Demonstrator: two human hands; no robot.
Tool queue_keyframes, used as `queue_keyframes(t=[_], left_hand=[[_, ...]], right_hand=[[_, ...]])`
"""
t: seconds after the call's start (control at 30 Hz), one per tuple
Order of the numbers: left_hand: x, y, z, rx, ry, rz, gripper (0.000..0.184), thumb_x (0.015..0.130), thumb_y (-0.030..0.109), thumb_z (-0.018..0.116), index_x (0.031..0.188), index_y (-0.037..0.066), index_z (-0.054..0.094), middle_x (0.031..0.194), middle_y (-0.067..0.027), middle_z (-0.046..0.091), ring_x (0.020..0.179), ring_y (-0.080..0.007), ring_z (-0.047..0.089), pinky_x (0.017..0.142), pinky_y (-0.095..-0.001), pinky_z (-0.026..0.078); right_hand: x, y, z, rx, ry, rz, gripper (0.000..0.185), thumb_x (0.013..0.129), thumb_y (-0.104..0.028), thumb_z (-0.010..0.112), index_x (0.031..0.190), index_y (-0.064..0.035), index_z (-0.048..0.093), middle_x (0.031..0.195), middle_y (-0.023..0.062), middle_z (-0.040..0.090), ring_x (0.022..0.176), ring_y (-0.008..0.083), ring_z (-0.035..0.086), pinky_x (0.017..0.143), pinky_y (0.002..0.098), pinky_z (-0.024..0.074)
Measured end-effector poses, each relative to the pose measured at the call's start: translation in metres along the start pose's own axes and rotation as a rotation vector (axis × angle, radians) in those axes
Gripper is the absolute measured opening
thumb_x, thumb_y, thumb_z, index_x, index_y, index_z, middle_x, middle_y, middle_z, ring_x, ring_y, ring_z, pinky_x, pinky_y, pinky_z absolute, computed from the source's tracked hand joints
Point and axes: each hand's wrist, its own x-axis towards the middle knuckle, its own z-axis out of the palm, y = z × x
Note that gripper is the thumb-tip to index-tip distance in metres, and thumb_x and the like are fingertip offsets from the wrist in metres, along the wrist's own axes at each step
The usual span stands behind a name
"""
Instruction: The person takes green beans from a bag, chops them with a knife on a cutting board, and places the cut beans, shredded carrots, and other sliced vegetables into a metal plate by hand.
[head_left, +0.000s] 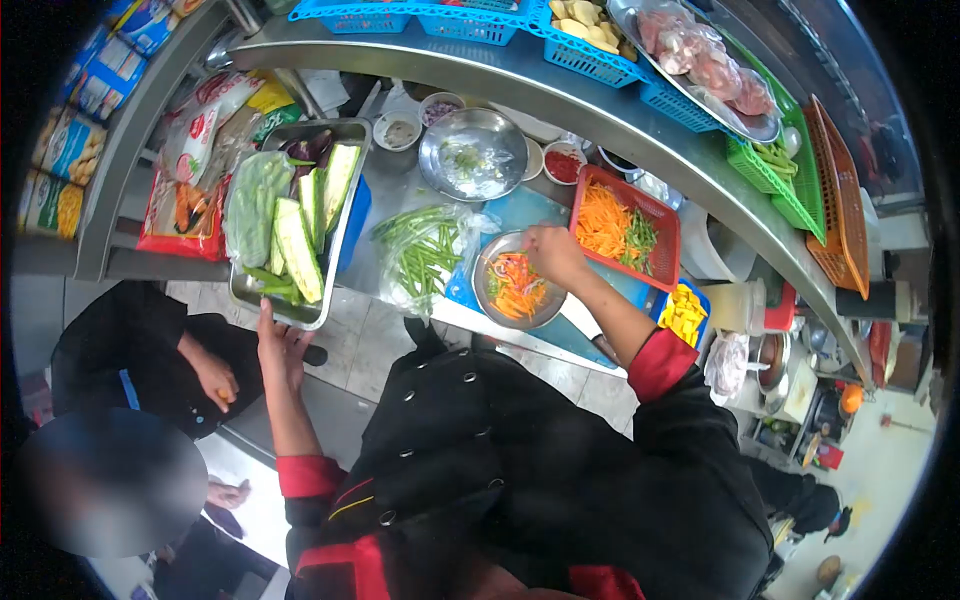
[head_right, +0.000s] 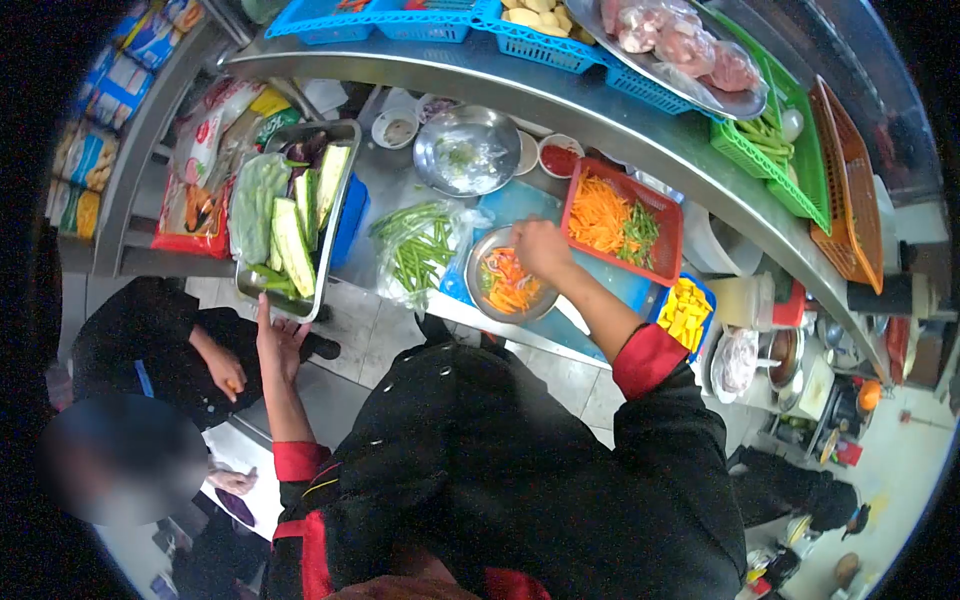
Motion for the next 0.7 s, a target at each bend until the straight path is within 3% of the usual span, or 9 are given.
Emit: queue_keyframes(t=[0.07, 0.13, 0.2, 0.27, 0.3, 0.37, 0.47, 0.57, 0.7], left_hand=[[-0.001, -0.010, 0.000, -0.003, 0.006, 0.001, 0.078, 0.091, 0.061, 0.064, 0.146, 0.013, 0.037, 0.133, -0.0110, 0.054, 0.116, -0.0250, 0.058, 0.086, -0.0397, 0.050], [-0.002, -0.018, -0.003, -0.020, -0.047, 0.008, 0.086, 0.090, 0.062, 0.065, 0.152, 0.013, 0.030, 0.144, -0.0125, 0.047, 0.121, -0.0259, 0.055, 0.089, -0.0418, 0.050], [0.013, -0.036, -0.017, -0.060, -0.010, 0.014, 0.101, 0.089, 0.071, 0.059, 0.159, 0.012, 0.017, 0.159, -0.0216, 0.023, 0.133, -0.0361, 0.045, 0.102, -0.0478, 0.045], [-0.002, -0.034, -0.003, -0.180, 0.139, 0.067, 0.093, 0.091, 0.072, 0.054, 0.157, 0.013, 0.024, 0.155, -0.0205, 0.034, 0.132, -0.0337, 0.048, 0.098, -0.0448, 0.049], [-0.003, -0.040, -0.006, -0.218, 0.173, 0.085, 0.093, 0.092, 0.072, 0.052, 0.156, 0.010, 0.026, 0.159, -0.0251, 0.025, 0.137, -0.0375, 0.043, 0.102, -0.0468, 0.047], [0.015, -0.066, -0.024, -0.279, 0.256, 0.103, 0.074, 0.095, 0.065, 0.051, 0.146, 0.012, 0.041, 0.143, -0.0177, 0.049, 0.124, -0.0358, 0.054, 0.098, -0.0471, 0.045], [0.047, -0.117, -0.048, -0.313, 0.361, 0.053, 0.071, 0.097, 0.061, 0.054, 0.146, 0.012, 0.040, 0.132, -0.0170, 0.055, 0.104, -0.0311, 0.061, 0.087, -0.0503, 0.049], [0.043, -0.130, -0.040, -0.229, 0.389, 0.004, 0.072, 0.097, 0.060, 0.054, 0.149, 0.013, 0.038, 0.133, -0.0154, 0.054, 0.097, -0.0278, 0.063, 0.078, -0.0421, 0.054], [0.042, -0.138, -0.030, -0.071, 0.423, 0.009, 0.070, 0.097, 0.058, 0.053, 0.149, 0.014, 0.038, 0.135, -0.0160, 0.051, 0.102, -0.0318, 0.063, 0.080, -0.0471, 0.054]], right_hand=[[-0.004, -0.001, -0.006, 0.041, 0.064, -0.011, 0.020, 0.079, -0.010, 0.066, 0.096, -0.0126, 0.075, 0.103, 0.0176, 0.071, 0.092, 0.0379, 0.069, 0.084, 0.0458, 0.0548], [-0.015, 0.003, -0.008, 0.183, -0.191, -0.072, 0.023, 0.075, 0.000, 0.065, 0.096, -0.0077, 0.072, 0.110, 0.0170, 0.070, 0.101, 0.0379, 0.067, 0.092, 0.0430, 0.0531], [-0.028, 0.000, -0.010, 0.208, -0.193, -0.161, 0.023, 0.075, -0.001, 0.067, 0.097, -0.0073, 0.072, 0.112, 0.0164, 0.070, 0.103, 0.0370, 0.066, 0.092, 0.0427, 0.0532], [-0.037, -0.001, -0.007, 0.229, -0.212, -0.280, 0.024, 0.076, -0.002, 0.068, 0.098, -0.0068, 0.071, 0.113, 0.0159, 0.069, 0.105, 0.0362, 0.066, 0.093, 0.0424, 0.0533], [-0.041, 0.002, -0.004, 0.280, -0.145, -0.349, 0.025, 0.076, -0.002, 0.068, 0.101, -0.0055, 0.071, 0.114, 0.0168, 0.069, 0.107, 0.0358, 0.066, 0.092, 0.0427, 0.0532], [-0.046, 0.000, 0.003, 0.334, -0.130, -0.492, 0.027, 0.076, -0.001, 0.068, 0.103, -0.0041, 0.071, 0.115, 0.0177, 0.069, 0.108, 0.0353, 0.066, 0.091, 0.0430, 0.0532], [-0.055, -0.014, -0.002, 0.472, -0.160, -0.412, 0.025, 0.078, 0.003, 0.065, 0.102, -0.0025, 0.070, 0.109, 0.0159, 0.069, 0.099, 0.0276, 0.068, 0.085, 0.0360, 0.0537], [-0.064, -0.020, -0.001, 0.506, -0.176, -0.273, 0.022, 0.082, 0.001, 0.066, 0.102, -0.0035, 0.072, 0.079, -0.0035, 0.053, 0.070, 0.0064, 0.049, 0.066, 0.0234, 0.0429], [-0.075, -0.019, 0.002, 0.510, -0.366, -0.200, 0.021, 0.083, 0.002, 0.065, 0.102, -0.0018, 0.074, 0.089, 0.0048, 0.068, 0.075, 0.0118, 0.060, 0.072, 0.0258, 0.0497]])
